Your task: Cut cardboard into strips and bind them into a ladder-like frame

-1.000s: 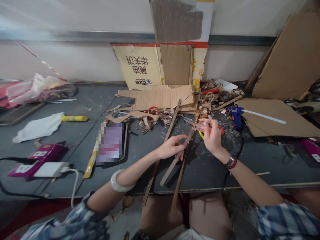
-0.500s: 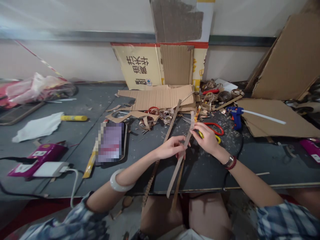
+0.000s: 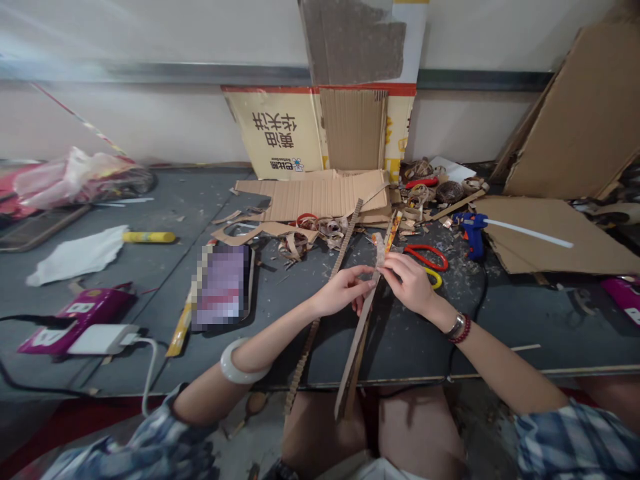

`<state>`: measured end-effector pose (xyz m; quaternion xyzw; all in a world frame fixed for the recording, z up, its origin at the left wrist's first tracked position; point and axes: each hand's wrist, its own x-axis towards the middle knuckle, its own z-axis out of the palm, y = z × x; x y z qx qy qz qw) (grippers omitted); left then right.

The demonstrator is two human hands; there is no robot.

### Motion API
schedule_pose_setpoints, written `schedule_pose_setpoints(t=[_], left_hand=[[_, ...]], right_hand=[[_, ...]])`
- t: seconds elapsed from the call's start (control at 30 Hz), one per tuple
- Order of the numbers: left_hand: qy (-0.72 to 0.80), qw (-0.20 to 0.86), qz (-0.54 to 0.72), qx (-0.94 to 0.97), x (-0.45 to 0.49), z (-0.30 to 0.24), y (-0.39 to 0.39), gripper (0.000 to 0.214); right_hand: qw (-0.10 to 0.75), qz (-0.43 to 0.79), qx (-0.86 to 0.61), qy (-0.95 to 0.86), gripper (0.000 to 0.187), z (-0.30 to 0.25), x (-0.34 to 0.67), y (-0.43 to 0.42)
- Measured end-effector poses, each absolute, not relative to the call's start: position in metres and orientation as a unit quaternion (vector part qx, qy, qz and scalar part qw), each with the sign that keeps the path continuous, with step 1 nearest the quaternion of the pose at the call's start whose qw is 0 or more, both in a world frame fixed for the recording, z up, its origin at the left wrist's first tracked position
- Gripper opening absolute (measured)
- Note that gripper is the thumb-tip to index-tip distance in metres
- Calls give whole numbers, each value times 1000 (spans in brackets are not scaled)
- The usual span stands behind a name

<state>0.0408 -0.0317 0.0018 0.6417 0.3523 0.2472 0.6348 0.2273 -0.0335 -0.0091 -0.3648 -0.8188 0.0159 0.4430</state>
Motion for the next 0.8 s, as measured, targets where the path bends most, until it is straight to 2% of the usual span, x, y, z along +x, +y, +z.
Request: schedule_pose_setpoints(t=[0.43,0.5,0.67,0.8], left_hand=[[340,632,209,664,42,13,-39,32],[341,635,211,660,42,12,-39,32],[326,650,241,643,40,9,-38,27],[303,676,223,634,38,10,-39,23]], right_hand=[[627,129,-458,-617,17,-2,244,-18],[606,121,-453,-643,18,0,245,-19],[483,51,-434,-759,26,3,243,-22],[461,27,-416,-783,14,-4,239,-20]])
